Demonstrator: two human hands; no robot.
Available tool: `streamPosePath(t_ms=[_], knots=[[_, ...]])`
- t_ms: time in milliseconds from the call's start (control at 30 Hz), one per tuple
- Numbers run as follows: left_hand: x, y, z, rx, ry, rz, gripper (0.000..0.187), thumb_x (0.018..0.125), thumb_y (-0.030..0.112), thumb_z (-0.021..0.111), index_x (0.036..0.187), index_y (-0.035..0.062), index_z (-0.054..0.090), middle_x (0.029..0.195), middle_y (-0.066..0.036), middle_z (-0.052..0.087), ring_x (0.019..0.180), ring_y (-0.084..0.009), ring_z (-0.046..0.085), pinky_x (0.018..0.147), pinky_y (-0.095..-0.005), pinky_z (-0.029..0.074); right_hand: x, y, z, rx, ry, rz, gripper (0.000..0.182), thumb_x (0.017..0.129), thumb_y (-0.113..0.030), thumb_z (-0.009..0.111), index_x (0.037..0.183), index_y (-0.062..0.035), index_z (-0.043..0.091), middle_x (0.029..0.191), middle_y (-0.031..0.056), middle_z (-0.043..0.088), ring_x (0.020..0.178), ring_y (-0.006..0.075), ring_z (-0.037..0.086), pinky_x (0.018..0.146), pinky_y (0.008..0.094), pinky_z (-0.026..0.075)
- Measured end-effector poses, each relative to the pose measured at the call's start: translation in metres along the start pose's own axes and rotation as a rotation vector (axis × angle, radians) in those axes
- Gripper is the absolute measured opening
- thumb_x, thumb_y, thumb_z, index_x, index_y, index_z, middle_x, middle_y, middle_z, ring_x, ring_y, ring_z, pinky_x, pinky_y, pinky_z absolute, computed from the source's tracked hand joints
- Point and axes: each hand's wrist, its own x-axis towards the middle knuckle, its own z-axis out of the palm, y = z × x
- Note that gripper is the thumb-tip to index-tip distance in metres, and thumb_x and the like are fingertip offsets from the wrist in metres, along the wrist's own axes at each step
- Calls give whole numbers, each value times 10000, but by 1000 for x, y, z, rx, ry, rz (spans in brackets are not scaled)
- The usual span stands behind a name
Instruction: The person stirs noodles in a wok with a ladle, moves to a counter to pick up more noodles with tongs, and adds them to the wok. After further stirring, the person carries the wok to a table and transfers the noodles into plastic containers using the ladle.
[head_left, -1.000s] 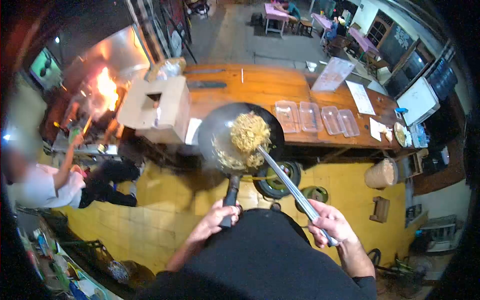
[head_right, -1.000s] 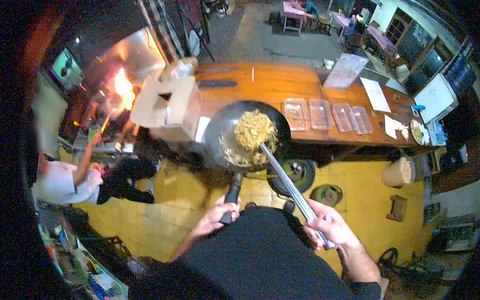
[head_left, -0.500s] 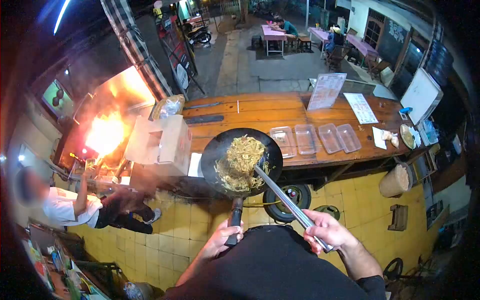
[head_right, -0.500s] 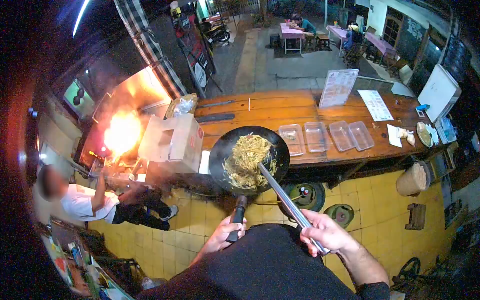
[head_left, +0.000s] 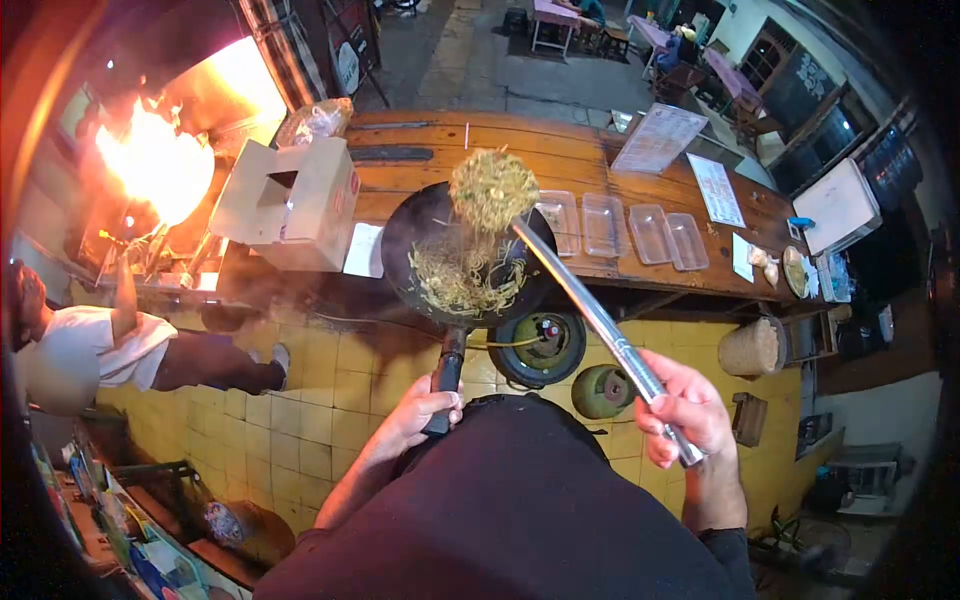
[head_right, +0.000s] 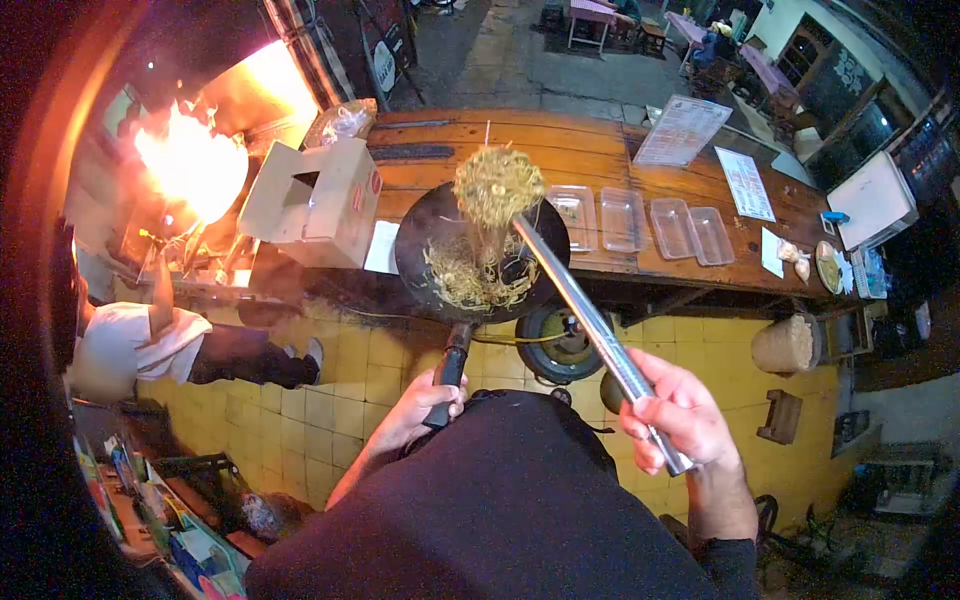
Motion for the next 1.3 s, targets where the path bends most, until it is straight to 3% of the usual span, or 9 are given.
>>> streamPosePath(t_ms=[200, 500, 833, 1100, 1200, 1233, 1267, 1300], knots=[[-3, 9, -6, -35, -7, -17, 272, 825, 78, 620, 1031, 47, 445, 764, -46, 551, 612, -121, 569, 542, -269, 475, -8, -17, 21, 18, 108, -154, 645, 857, -59, 551, 1415, 41, 244, 650, 114, 500, 367, 150, 488, 340, 286, 450], [-9, 10, -7, -35, 16, -22, 269, 805, 60, 606, 1024, 42, 451, 775, -51, 547, 608, -121, 565, 532, -266, 483, -22, -16, 7, -95, 194, -321, 635, 873, -109, 536, 1427, 29, 257, 654, 108, 508, 359, 129, 475, 327, 276, 434], [-9, -12, -12, -33, -10, 57, 282, 829, 40, 607, 1063, 51, 451, 787, -68, 560, 598, -140, 575, 535, -275, 486, 10, 27, -71, -155, 253, -230, 578, 874, -28, 484, 1423, -43, 302, 634, 71, 540, 387, 120, 511, 338, 251, 435], [-4, -12, -11, 5, 14, 56, 291, 823, 37, 603, 1068, 43, 445, 791, -71, 548, 617, -146, 562, 568, -286, 476, 58, 50, -93, -584, 427, -151, 483, 830, -8, 461, 1309, -21, 404, 600, 5, 517, 381, 93, 485, 343, 247, 404], [-3, -9, -8, -4, 25, 53, 282, 822, 30, 597, 1061, 37, 446, 788, -72, 547, 616, -148, 560, 573, -287, 473, 73, 58, -90, -804, 491, -84, 387, 845, -25, 433, 1231, -2, 433, 600, 12, 505, 387, 113, 477, 364, 280, 413], [-3, -8, -7, -11, 31, 53, 276, 821, 24, 593, 1055, 34, 447, 785, -73, 546, 616, -149, 559, 574, -286, 472, 78, 61, -89, -905, 523, -76, 385, 837, -49, 447, 1218, 11, 441, 628, 73, 547, 406, 137, 512, 397, 311, 444], [-4, -8, -6, -12, 31, 49, 276, 821, 24, 593, 1055, 34, 447, 785, -73, 546, 616, -149, 559, 574, -286, 472, 85, 70, -98, -1069, 578, -24, 383, 825, -66, 469, 1199, 16, 452, 700, 202, 611, 520, 280, 620, 524, 405, 517], [-5, -9, -5, -15, 36, 57, 272, 820, 20, 590, 1052, 32, 448, 780, -74, 545, 615, -149, 559, 572, -285, 471, 90, 84, -110, -1238, 598, -149, 415, 822, -77, 481, 1225, 15, 447, 747, 253, 618, 618, 353, 633, 610, 447, 521]])
